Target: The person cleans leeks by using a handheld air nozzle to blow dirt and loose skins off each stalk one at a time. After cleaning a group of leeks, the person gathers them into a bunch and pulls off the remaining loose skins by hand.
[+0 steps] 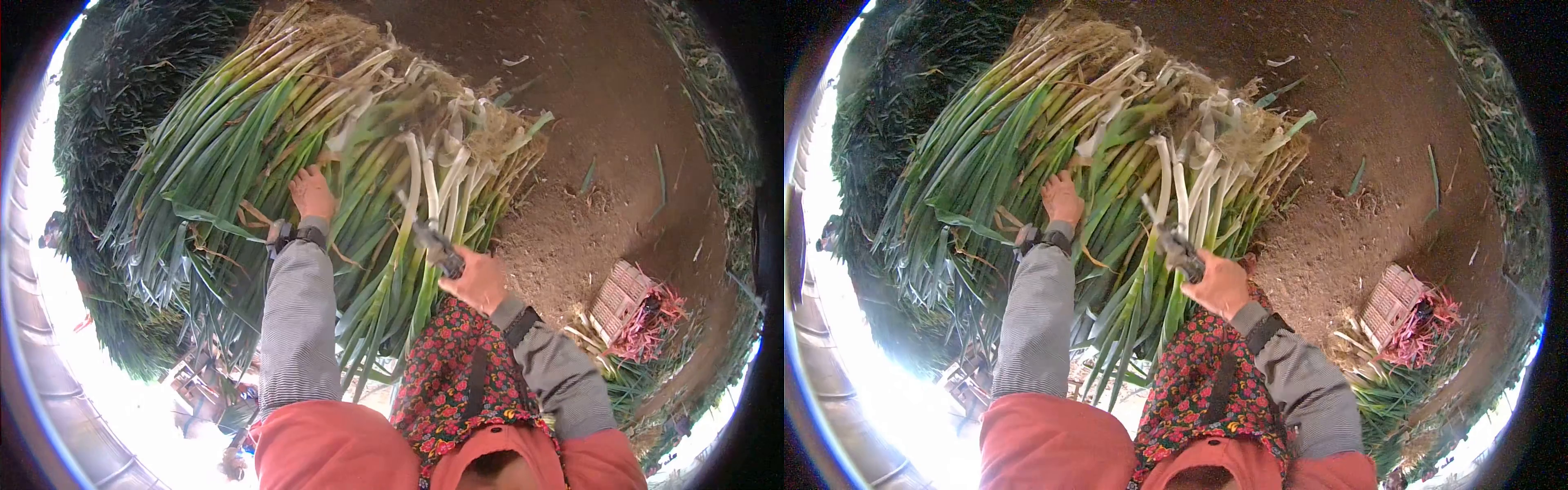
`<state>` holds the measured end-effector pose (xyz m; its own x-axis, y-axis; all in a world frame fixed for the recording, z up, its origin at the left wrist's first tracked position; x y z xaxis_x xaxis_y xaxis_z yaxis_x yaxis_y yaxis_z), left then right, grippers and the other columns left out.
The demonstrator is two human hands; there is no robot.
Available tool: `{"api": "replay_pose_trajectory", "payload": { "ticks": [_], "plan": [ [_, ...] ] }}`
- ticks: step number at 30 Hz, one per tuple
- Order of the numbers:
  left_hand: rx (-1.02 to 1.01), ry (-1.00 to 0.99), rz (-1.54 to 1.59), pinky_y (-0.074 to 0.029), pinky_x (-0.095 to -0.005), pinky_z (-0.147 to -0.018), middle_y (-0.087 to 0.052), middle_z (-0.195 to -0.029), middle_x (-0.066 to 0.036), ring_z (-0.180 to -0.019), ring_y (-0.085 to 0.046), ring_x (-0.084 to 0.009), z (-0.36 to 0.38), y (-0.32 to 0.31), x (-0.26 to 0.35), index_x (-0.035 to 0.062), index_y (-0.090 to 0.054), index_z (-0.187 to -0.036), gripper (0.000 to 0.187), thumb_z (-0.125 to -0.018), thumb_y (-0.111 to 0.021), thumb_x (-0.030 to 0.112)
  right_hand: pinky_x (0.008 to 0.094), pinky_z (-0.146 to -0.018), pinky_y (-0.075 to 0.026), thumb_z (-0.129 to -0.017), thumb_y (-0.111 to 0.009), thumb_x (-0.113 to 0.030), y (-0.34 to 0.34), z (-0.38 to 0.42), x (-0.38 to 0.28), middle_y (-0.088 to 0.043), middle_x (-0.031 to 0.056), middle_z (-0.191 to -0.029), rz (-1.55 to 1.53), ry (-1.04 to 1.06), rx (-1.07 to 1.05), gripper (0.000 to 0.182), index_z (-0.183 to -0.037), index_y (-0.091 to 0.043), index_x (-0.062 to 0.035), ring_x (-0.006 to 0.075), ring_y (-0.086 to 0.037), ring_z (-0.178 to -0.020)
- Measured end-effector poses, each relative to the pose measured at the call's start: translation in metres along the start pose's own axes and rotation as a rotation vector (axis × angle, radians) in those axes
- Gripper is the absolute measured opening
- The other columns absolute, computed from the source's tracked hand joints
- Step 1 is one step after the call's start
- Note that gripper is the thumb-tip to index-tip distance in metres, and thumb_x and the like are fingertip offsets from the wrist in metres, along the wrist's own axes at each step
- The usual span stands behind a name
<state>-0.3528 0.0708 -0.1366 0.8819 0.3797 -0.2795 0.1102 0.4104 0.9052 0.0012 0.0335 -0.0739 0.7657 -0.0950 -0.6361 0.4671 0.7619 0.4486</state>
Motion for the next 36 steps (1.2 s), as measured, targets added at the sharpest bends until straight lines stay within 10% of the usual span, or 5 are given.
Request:
{"api": "replay_pose_trajectory", "payload": {
  "ticks": [12,20,26,36],
  "plan": [
    [-0.200,-0.098,0.725,-0.049,-0.0484,-0.073,-0.059,-0.090,-0.025,-0.083,-0.060,-0.0432,0.119,0.004,0.080,-0.0018,-0.036,-0.128,0.055,-0.076,-0.056,0.004,0.0416,-0.071,-0.053,-0.066,-0.075,-0.033,0.015,0.062,0.020,-0.070,0.0148,-0.086,-0.105,0.014,0.113,0.058,-0.115,-0.061,-0.0050,0.0329,-0.067,-0.080],
    [-0.349,-0.022,0.985,-0.044,-0.0462,-0.094,-0.055,-0.121,-0.031,-0.110,-0.054,-0.0453,0.287,-0.018,0.126,-0.0054,-0.035,-0.139,0.067,-0.082,-0.064,0.015,0.0406,-0.069,-0.052,-0.067,-0.076,-0.032,0.005,0.127,0.016,-0.068,0.0180,-0.084,-0.049,-0.037,-0.097,0.055,-0.114,-0.063,-0.0071,0.0358,-0.067,-0.078],
    [-0.230,-0.070,1.005,-0.042,-0.0474,-0.092,-0.046,-0.122,-0.030,-0.112,-0.047,-0.0474,0.254,-0.030,0.123,-0.0010,-0.035,-0.141,0.051,-0.095,-0.050,0.015,0.0439,-0.069,-0.053,-0.065,-0.075,-0.042,-0.006,0.147,0.054,-0.067,0.0191,-0.079,-0.064,-0.102,-0.047,0.061,-0.114,-0.063,-0.0063,0.0361,-0.067,-0.077],
    [-0.251,-0.055,0.682,-0.045,-0.0490,-0.074,-0.048,-0.107,-0.021,-0.092,-0.057,-0.0410,0.240,0.023,0.124,0.0036,-0.037,-0.141,0.060,-0.085,-0.059,0.008,0.0438,-0.068,-0.053,-0.066,-0.073,-0.039,-0.011,0.069,0.063,-0.068,0.0142,-0.077,-0.108,-0.166,0.067,0.051,-0.107,-0.065,-0.0115,0.0344,-0.067,-0.075]
  ]
}}
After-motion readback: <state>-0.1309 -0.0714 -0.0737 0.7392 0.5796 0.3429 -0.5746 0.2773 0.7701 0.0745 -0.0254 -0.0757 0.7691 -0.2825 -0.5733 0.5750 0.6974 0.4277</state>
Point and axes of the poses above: each hand's wrist, its own z-axis away from the middle knuckle, its own y-axis out of the back of the hand, x = y × z, the point moved 10 cm from there along -z, towards the middle knuckle
